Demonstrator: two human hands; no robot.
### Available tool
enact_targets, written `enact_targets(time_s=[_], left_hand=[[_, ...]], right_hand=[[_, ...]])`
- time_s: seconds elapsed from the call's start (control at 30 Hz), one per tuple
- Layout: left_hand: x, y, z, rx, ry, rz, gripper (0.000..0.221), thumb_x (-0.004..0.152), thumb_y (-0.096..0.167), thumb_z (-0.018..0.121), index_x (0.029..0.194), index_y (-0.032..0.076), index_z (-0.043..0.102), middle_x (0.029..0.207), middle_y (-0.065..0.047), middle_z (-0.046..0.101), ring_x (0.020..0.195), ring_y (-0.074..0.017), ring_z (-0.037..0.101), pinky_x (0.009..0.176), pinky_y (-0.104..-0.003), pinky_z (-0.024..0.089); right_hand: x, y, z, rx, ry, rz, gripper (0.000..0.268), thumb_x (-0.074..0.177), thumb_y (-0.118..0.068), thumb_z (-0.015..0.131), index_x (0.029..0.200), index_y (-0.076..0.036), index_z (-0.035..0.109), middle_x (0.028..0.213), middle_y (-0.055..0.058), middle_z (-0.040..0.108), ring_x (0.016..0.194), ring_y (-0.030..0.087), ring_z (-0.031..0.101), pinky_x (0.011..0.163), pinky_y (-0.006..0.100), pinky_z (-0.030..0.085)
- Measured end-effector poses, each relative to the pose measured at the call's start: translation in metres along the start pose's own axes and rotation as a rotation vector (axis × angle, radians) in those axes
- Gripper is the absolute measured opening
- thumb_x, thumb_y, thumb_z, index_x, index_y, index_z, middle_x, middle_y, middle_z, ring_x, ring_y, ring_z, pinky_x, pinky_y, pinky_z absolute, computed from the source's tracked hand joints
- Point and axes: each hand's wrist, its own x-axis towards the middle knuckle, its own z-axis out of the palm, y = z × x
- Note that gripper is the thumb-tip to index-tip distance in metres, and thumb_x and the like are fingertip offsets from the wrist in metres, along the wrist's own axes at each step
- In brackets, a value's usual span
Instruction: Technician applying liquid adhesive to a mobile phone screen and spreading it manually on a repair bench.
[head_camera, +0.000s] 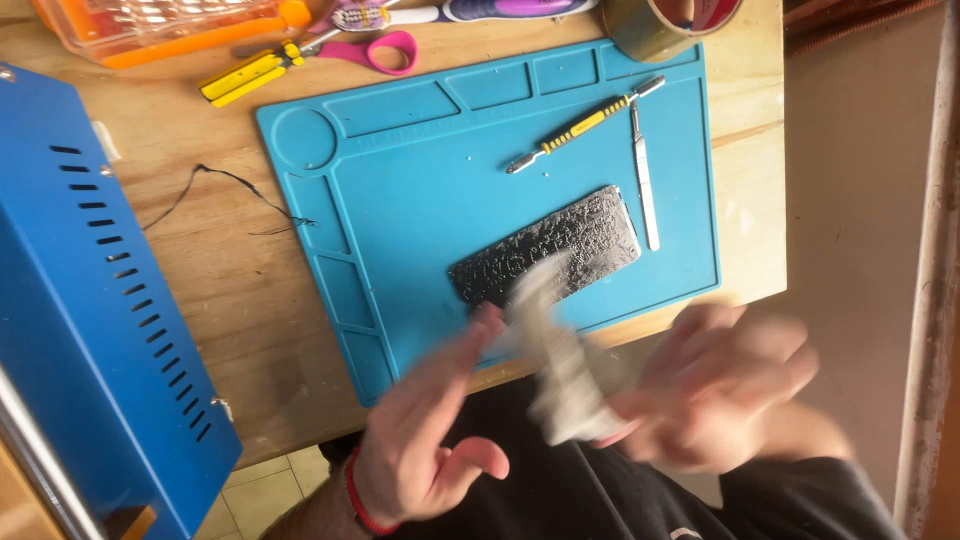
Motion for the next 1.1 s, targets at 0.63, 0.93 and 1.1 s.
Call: enact_targets(time_s=[0.63, 0.93, 1.1], left_hand=[[0.003, -0.011, 0.045, -0.283, 0.059, -0.02, 0.029, 0.107, 0.013, 0.068, 0.079, 0.004, 0.069, 0.079, -0.007, 0.077, 0.068, -0.0264, 0.071, 0.08, -0.041, 0.064], [0.0, -0.029, 0.038, -0.505, 0.209, -0.062, 0.05, 0.115, 0.019, 0.056, 0.07, -0.003, 0.059, 0.07, -0.015, 0.063, 0.065, -0.0338, 0.06, 0.075, -0.049, 0.062], [0.002, -0.033, 0.035, -0.583, 0.227, -0.058, 0.047, 0.111, 0.02, 0.066, 0.072, -0.005, 0.065, 0.069, -0.016, 0.056, 0.067, -0.0342, 0.06, 0.074, -0.049, 0.056]], right_hand=[[-0.071, -0.012, 0.087, -0.255, 0.352, -0.089, 0.009, 0.1, -0.035, 0.077, 0.104, -0.041, 0.071, 0.117, -0.018, 0.049, 0.117, -0.004, 0.049, 0.101, 0.026, 0.04], [-0.049, 0.007, 0.112, -0.352, 0.616, -0.042, 0.043, 0.108, -0.029, 0.071, 0.068, -0.045, 0.075, 0.087, -0.018, 0.021, 0.09, 0.0, 0.031, 0.086, 0.023, 0.035], [-0.062, 0.016, 0.115, -0.322, 0.671, -0.084, 0.038, 0.096, -0.023, 0.062, 0.065, -0.044, 0.059, 0.087, -0.016, 0.026, 0.083, 0.004, 0.031, 0.085, 0.027, 0.036]])
